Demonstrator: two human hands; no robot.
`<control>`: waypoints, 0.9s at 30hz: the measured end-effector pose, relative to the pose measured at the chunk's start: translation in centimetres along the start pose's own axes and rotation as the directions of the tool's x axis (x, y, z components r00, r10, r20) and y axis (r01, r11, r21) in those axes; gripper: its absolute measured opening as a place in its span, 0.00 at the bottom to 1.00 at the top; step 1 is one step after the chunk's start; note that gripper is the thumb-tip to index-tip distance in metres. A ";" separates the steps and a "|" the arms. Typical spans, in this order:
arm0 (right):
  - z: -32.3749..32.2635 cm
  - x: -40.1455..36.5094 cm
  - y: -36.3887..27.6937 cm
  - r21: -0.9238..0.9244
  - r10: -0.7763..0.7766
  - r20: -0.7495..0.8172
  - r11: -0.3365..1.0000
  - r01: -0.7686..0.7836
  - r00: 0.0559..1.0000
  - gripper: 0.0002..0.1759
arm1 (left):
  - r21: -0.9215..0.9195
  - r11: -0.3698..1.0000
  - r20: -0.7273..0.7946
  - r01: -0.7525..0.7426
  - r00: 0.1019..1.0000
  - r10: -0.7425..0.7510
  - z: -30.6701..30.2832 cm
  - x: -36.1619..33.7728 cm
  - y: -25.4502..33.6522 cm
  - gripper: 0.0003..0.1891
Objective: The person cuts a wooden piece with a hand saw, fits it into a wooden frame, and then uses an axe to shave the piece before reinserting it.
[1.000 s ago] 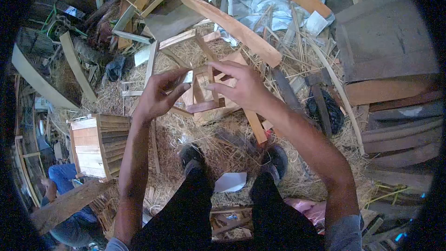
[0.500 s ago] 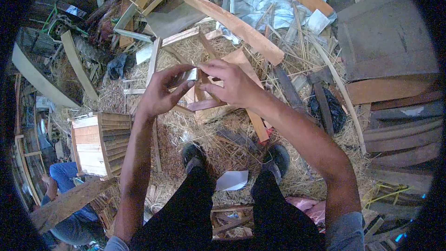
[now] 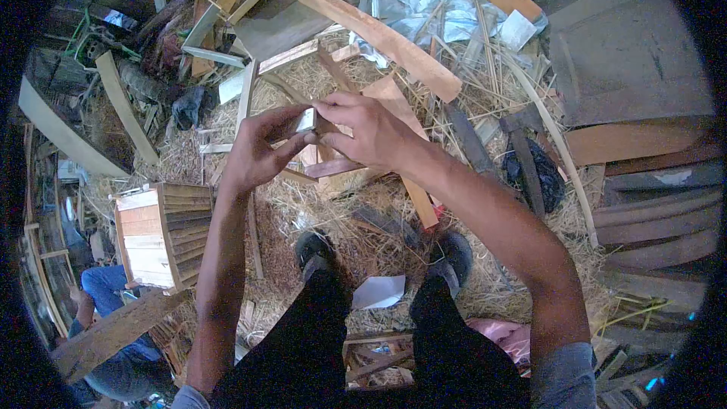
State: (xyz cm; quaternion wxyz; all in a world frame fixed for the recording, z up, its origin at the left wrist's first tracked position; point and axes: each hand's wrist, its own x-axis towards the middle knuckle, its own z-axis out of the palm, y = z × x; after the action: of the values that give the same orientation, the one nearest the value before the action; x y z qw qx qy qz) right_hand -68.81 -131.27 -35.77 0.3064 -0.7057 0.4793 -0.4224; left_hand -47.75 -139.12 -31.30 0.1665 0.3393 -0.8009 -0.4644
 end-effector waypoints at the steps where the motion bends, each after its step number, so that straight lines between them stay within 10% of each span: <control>1: 0.0 0.0 0.0 -0.006 -0.005 0.001 1.000 0.005 1.000 0.29 | 0.008 0.999 0.026 0.045 0.999 -0.045 -0.1 0.0 0.2 0.23; 9: 1.4 -0.7 1.7 -0.005 -0.139 -0.087 0.990 0.140 0.986 0.34 | -0.013 0.999 0.013 -0.045 0.999 0.045 0.7 -0.4 0.4 0.24; 12: 2.1 -2.5 2.4 0.179 0.149 0.074 0.971 -0.160 0.986 0.41 | 0.012 0.994 -0.004 -0.113 0.994 0.113 1.0 -0.5 -0.5 0.24; 18: 4.4 -6.5 8.1 -0.044 0.268 0.122 0.963 -0.264 0.956 0.46 | 0.109 0.993 -0.068 -0.043 0.996 0.051 2.7 -1.2 -2.2 0.23; 27: 8.2 -7.4 9.9 0.097 0.253 -0.028 0.964 -0.249 0.967 0.34 | 0.322 0.936 0.005 -0.140 0.989 0.146 4.9 -1.7 -1.3 0.21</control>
State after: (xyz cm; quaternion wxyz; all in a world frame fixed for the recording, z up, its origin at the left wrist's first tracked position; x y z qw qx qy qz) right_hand -66.98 -127.61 -50.07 0.3803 -0.6158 0.5506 -0.4160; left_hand -48.94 -135.28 -34.86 0.1500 0.3070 -0.8868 -0.3111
